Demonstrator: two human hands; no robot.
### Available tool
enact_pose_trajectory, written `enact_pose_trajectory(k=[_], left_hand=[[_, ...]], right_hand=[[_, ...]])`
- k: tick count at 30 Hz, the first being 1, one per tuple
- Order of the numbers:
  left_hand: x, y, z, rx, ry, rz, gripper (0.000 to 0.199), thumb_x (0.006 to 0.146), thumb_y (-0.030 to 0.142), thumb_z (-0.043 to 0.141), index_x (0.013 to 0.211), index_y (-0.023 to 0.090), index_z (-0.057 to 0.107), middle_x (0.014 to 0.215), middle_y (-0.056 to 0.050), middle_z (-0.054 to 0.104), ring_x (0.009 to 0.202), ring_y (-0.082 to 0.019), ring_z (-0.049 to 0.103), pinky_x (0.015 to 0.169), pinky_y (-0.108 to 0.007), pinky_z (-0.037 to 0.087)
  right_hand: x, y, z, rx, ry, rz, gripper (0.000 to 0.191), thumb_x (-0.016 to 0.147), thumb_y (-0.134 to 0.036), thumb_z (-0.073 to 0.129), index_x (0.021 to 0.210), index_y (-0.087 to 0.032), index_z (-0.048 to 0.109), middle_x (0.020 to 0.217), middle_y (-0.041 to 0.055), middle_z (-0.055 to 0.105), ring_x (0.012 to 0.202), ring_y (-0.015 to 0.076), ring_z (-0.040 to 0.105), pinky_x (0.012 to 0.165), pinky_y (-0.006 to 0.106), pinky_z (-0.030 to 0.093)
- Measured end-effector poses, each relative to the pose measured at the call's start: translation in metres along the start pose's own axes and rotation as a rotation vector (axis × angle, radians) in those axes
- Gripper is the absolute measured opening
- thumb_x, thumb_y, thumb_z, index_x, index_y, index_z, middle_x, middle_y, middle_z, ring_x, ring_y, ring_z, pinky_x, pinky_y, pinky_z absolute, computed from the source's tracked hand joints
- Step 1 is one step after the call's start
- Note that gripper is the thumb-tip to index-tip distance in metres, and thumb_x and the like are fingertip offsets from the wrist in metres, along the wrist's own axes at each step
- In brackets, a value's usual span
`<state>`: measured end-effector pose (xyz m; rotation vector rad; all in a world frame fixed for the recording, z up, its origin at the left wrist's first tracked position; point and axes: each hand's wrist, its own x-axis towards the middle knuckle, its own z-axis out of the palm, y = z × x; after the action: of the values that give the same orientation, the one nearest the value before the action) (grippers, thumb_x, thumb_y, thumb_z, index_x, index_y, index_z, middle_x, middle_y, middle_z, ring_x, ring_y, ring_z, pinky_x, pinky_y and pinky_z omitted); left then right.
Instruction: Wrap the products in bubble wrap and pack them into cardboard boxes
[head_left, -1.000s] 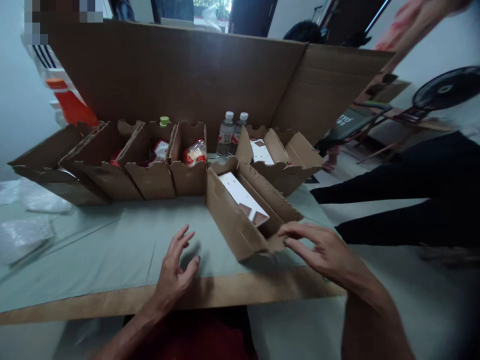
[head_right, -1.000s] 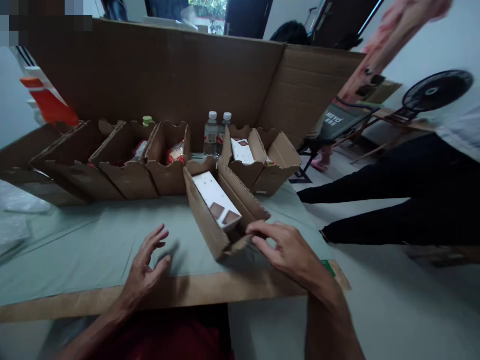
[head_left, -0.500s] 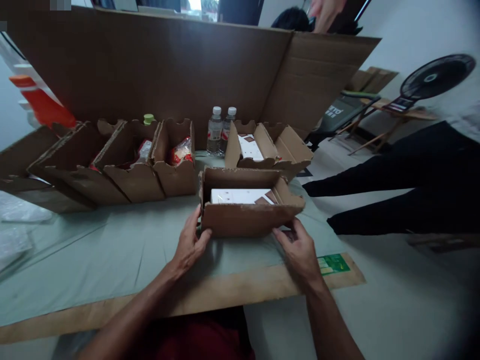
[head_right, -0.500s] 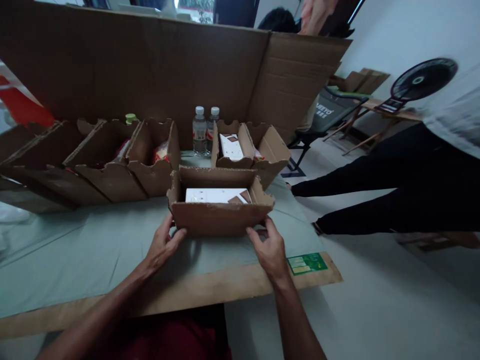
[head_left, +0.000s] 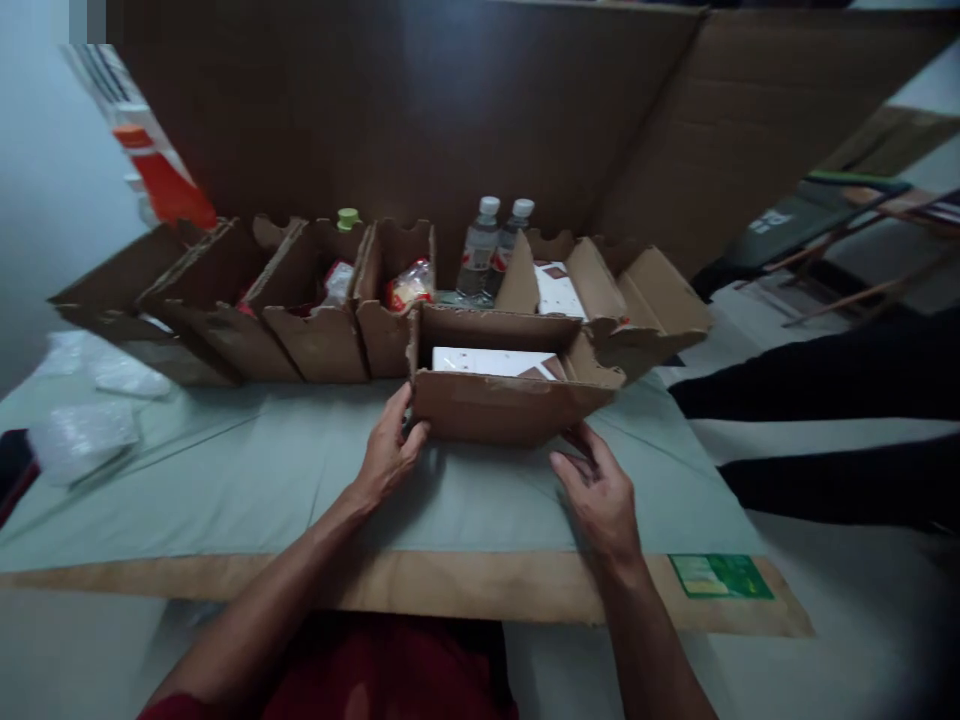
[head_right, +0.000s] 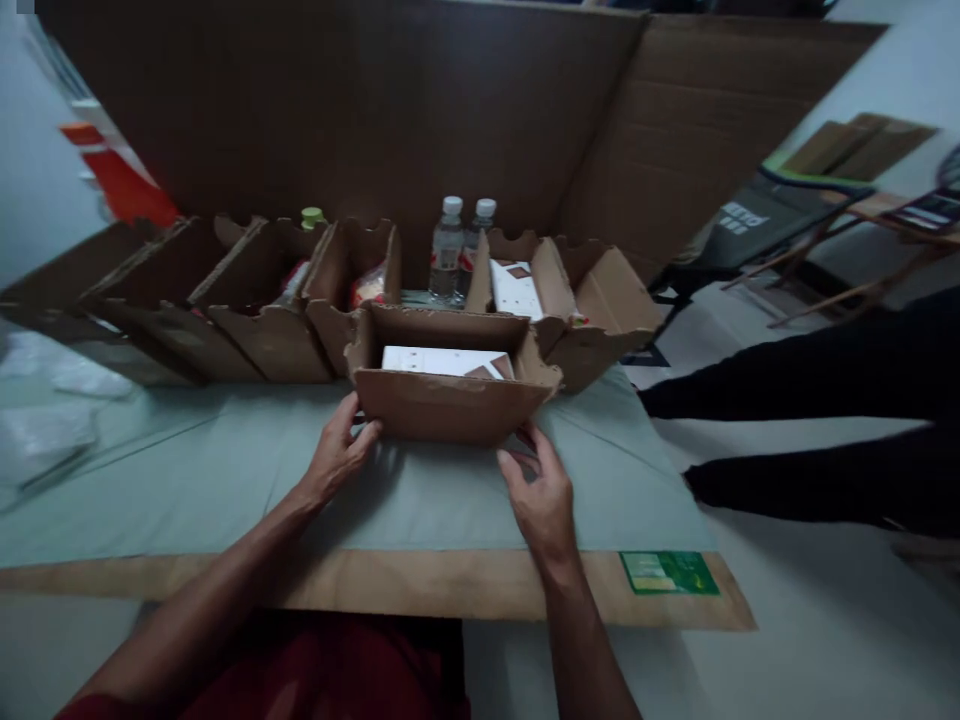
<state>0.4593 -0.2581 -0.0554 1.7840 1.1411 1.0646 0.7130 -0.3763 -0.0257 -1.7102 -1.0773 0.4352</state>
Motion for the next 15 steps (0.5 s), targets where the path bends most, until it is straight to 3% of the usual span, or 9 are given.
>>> enact_pose_trajectory(k=[4, 7, 9, 12, 15], left_hand=[[-0.033, -0.014, -0.019, 0.113, -0.071, 0.032, 0.065, 0.093, 0.028, 0.056, 0.155, 0.022, 0.04, 0.154, -0.017, 0.051, 0.14, -0.03, 0.052, 0.114, -0.055, 0.046], [-0.074, -0.018, -0.044, 0.178, -0.127, 0.067, 0.056, 0.084, 0.025, 0.064, 0.14, 0.021, 0.058, 0.142, -0.014, 0.065, 0.132, -0.029, 0.06, 0.112, -0.05, 0.05], [-0.101, -0.016, -0.06, 0.2, -0.156, 0.111, 0.047, 0.08, 0.021, 0.066, 0.127, 0.018, 0.068, 0.132, -0.014, 0.071, 0.127, -0.029, 0.063, 0.112, -0.048, 0.05], [-0.131, -0.013, -0.084, 0.167, -0.215, 0.196, 0.036, 0.084, 0.017, 0.061, 0.118, 0.016, 0.071, 0.122, -0.015, 0.075, 0.123, -0.028, 0.066, 0.115, -0.048, 0.046], [-0.146, -0.017, -0.108, 0.07, -0.121, 0.131, 0.025, 0.084, 0.017, 0.058, 0.104, 0.017, 0.073, 0.102, -0.011, 0.078, 0.102, -0.025, 0.072, 0.101, -0.042, 0.055]], right_hand=[[-0.043, -0.006, 0.003, -0.252, 0.045, -0.064, 0.049, 0.091, -0.049, 0.062, 0.134, -0.025, 0.065, 0.126, 0.0143, 0.072, 0.105, 0.0322, 0.071, 0.085, 0.048, 0.06], [-0.061, -0.011, 0.026, -0.301, -0.068, -0.151, 0.041, 0.093, -0.05, 0.061, 0.125, -0.026, 0.069, 0.118, 0.014, 0.075, 0.1, 0.0333, 0.074, 0.068, 0.043, 0.061], [-0.065, -0.02, 0.057, -0.258, -0.276, -0.28, 0.031, 0.094, -0.048, 0.06, 0.113, -0.027, 0.073, 0.11, 0.0113, 0.078, 0.095, 0.0315, 0.076, 0.065, 0.041, 0.061], [-0.062, -0.052, 0.12, -0.171, -0.615, -0.578, 0.023, 0.097, -0.037, 0.057, 0.103, -0.027, 0.076, 0.103, 0.0075, 0.08, 0.094, 0.028, 0.077, 0.08, 0.042, 0.064], [-0.056, -0.103, 0.196, -0.137, -0.829, -0.836, 0.026, 0.097, -0.024, 0.053, 0.107, -0.026, 0.076, 0.104, 0.0075, 0.08, 0.096, 0.0257, 0.076, 0.087, 0.043, 0.063]])
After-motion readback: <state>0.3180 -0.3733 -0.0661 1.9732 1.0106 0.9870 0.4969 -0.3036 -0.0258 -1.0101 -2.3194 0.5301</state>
